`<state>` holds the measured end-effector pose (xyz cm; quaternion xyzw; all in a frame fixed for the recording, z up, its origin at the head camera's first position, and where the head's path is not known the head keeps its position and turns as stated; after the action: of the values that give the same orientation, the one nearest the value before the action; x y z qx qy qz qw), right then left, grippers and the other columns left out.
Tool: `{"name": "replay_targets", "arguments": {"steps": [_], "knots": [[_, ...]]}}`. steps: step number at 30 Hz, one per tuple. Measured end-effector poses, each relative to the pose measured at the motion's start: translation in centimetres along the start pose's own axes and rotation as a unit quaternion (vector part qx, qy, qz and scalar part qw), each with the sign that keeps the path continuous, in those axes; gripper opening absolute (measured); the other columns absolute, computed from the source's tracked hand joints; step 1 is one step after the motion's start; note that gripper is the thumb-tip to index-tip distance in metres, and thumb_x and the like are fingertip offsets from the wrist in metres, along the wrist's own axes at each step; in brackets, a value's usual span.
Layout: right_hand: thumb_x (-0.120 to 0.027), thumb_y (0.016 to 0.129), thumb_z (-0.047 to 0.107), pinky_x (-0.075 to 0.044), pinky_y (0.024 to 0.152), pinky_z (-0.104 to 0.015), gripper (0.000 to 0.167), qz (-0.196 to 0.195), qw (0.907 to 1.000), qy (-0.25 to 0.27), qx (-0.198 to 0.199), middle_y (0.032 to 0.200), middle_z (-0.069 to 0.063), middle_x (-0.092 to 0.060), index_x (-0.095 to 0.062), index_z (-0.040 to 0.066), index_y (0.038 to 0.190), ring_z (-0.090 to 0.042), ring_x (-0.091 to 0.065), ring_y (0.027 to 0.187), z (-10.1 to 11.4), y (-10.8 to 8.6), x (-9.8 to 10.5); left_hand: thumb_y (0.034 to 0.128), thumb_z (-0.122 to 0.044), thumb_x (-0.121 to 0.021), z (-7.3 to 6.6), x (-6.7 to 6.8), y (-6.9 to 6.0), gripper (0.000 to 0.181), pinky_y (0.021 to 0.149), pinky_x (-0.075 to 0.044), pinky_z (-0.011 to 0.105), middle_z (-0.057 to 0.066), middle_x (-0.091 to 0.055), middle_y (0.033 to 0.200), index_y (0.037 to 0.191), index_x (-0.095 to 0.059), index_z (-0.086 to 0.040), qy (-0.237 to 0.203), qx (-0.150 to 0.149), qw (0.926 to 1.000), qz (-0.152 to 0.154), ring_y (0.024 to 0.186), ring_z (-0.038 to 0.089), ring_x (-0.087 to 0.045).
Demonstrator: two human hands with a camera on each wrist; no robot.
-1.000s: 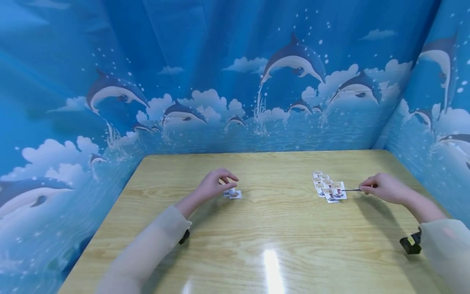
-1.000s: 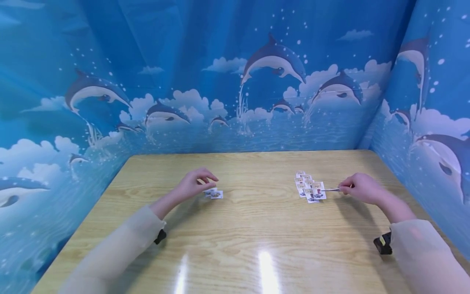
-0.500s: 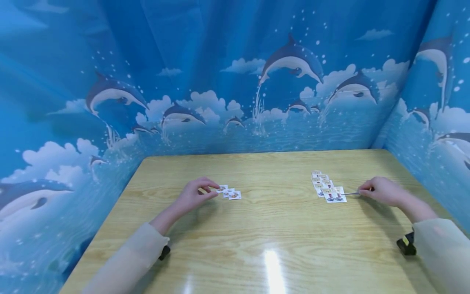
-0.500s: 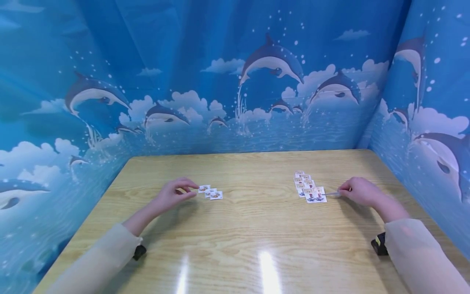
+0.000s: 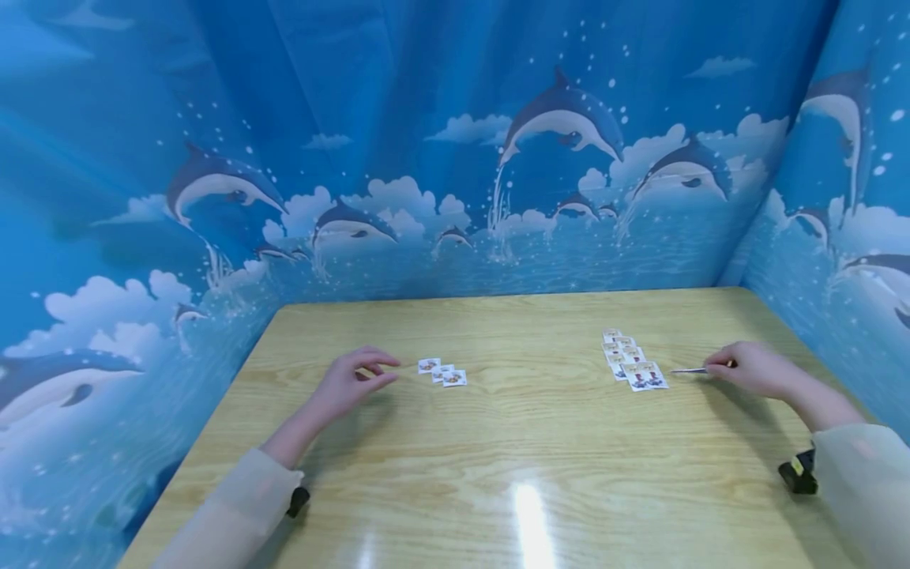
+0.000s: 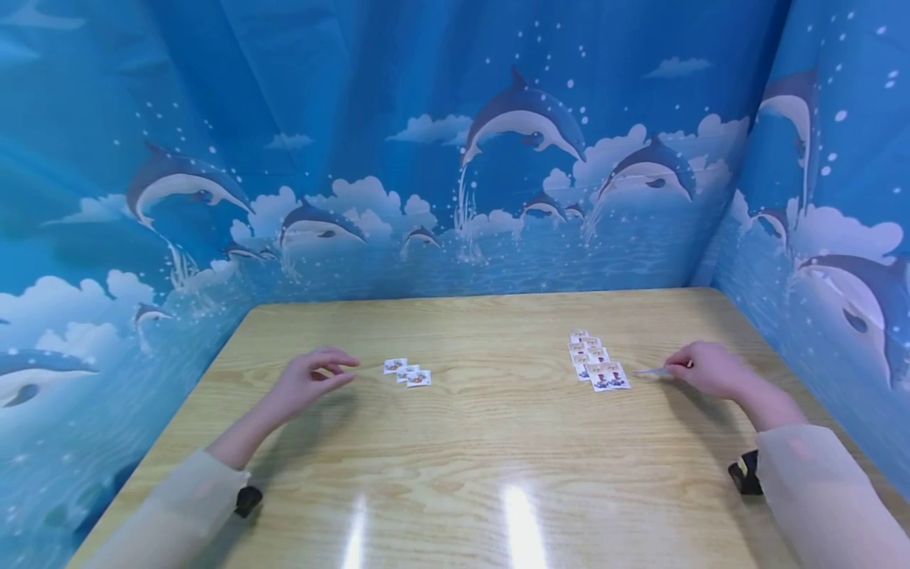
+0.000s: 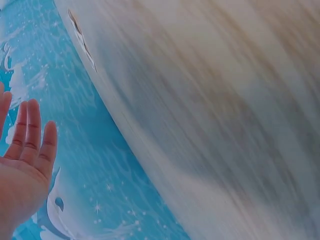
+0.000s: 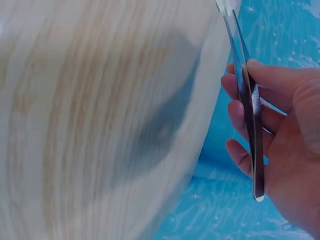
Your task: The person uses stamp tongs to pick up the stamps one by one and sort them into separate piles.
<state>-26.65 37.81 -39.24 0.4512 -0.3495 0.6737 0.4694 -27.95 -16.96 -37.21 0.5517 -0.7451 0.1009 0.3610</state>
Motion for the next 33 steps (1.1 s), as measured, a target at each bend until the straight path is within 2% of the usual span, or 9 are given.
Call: {"name": "replay_targets", "arguments": {"steps": [3, 6, 11, 14, 19, 25, 30, 33], "knots": [[-0.062, 0.094, 0.009, -0.052, 0.072, -0.049, 0.024, -0.013, 0.9998, 0.001, -0.013, 0.096, -0.025, -0.067, -0.068, -0.012, 0.104, -0.04, -0.064, 0.087, 0.1, -0.4, 0.5, 0.0873, -0.01, -0.073, 0.3, 0.8, -0.5, 0.023, 0.07, -0.054, 0.027, 0.009, -0.065, 0.108, 0.109, -0.072, -0.003, 0.009, 0.013, 0.9998, -0.01, 0.086, 0.02, -0.064], [-0.063, 0.094, 0.012, -0.052, 0.065, -0.04, 0.026, -0.03, 0.9994, 0.011, -0.01, 0.096, -0.021, -0.069, -0.068, -0.01, 0.106, -0.029, -0.065, 0.079, 1.2, -0.4, 0.6, 0.0872, -0.01, -0.073, 0.7, 1.6, -1.0, 0.023, 0.07, -0.054, 0.028, 0.009, -0.065, 0.109, 0.109, -0.072, -0.002, 0.009, 0.024, 0.9994, -0.023, 0.087, 0.021, -0.064], [-0.068, 0.092, 0.016, -0.049, 0.056, -0.028, 0.029, -0.048, 0.9973, 0.055, 0.002, 0.088, -0.011, -0.071, -0.069, -0.009, 0.107, -0.014, -0.063, 0.065, 4.8, 0.6, -0.1, 0.088, -0.008, -0.072, 1.4, 2.5, -1.7, 0.023, 0.071, -0.054, 0.029, 0.01, -0.065, 0.109, 0.11, -0.072, -0.003, 0.002, 0.03, 0.999, -0.032, 0.088, 0.022, -0.064], [-0.071, 0.09, 0.016, -0.048, 0.054, -0.026, 0.026, -0.054, 0.9953, 0.079, 0.018, 0.085, -0.005, -0.07, -0.071, -0.007, 0.103, -0.012, -0.063, 0.063, 7.3, 1.2, -0.9, 0.0892, -0.011, -0.071, 1.9, 2.8, -2.0, 0.024, 0.073, -0.054, 0.03, 0.009, -0.064, 0.11, 0.112, -0.071, -0.004, 0.002, 0.039, 0.9988, -0.03, 0.089, 0.021, -0.063], [-0.075, 0.085, 0.013, -0.048, 0.053, -0.025, 0.022, -0.067, 0.9922, 0.09, 0.054, 0.08, 0.002, -0.068, -0.073, -0.004, 0.099, -0.007, -0.06, 0.063, 10.6, 2.1, -2.2, 0.091, -0.016, -0.07, 2.5, 3.4, -2.9, 0.024, 0.075, -0.054, 0.031, 0.008, -0.064, 0.114, 0.113, -0.071, -0.007, 0.007, 0.054, 0.9979, -0.036, 0.092, 0.022, -0.062], [-0.077, 0.083, 0.012, -0.049, 0.056, -0.025, 0.021, -0.048, 0.9905, 0.096, 0.086, 0.078, 0.005, -0.066, -0.073, -0.003, 0.096, -0.006, -0.059, 0.066, 13.1, 2.9, -4.5, 0.0927, -0.02, -0.068, 3.9, 5.6, -4.3, 0.028, 0.075, -0.053, 0.028, 0.011, -0.064, 0.117, 0.116, -0.07, -0.005, 0.03, 0.066, 0.9952, -0.066, 0.095, 0.024, -0.062], [-0.078, 0.081, 0.013, -0.051, 0.06, -0.025, 0.017, -0.027, 0.9871, 0.101, 0.121, 0.078, 0.006, -0.068, -0.074, 0.002, 0.093, -0.006, -0.061, 0.068, 14.7, 3.3, -6.1, 0.0938, -0.02, -0.067, 5.4, 7.7, -5.4, 0.031, 0.076, -0.052, 0.023, 0.013, -0.063, 0.12, 0.12, -0.067, -0.003, 0.049, 0.092, 0.9906, -0.089, 0.097, 0.023, -0.062], [-0.079, 0.081, 0.014, -0.052, 0.062, -0.025, 0.014, -0.022, 0.9858, 0.093, 0.138, 0.078, 0.007, -0.068, -0.074, 0.005, 0.09, -0.005, -0.061, 0.069, 15.4, 3.6, -6.7, 0.0939, -0.018, -0.067, 5.8, 8.7, -5.9, 0.032, 0.076, -0.051, 0.021, 0.015, -0.063, 0.12, 0.121, -0.066, -0.001, 0.054, 0.096, 0.9885, -0.103, 0.097, 0.022, -0.062]]}}
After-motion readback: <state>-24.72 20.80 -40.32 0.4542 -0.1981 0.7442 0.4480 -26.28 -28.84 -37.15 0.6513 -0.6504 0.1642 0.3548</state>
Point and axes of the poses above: each hand's wrist, its own y-axis towards the middle knuckle, its own x-axis out of the back of the hand, z = x × y, the point moved 9 cm from there along y, towards the middle knuckle
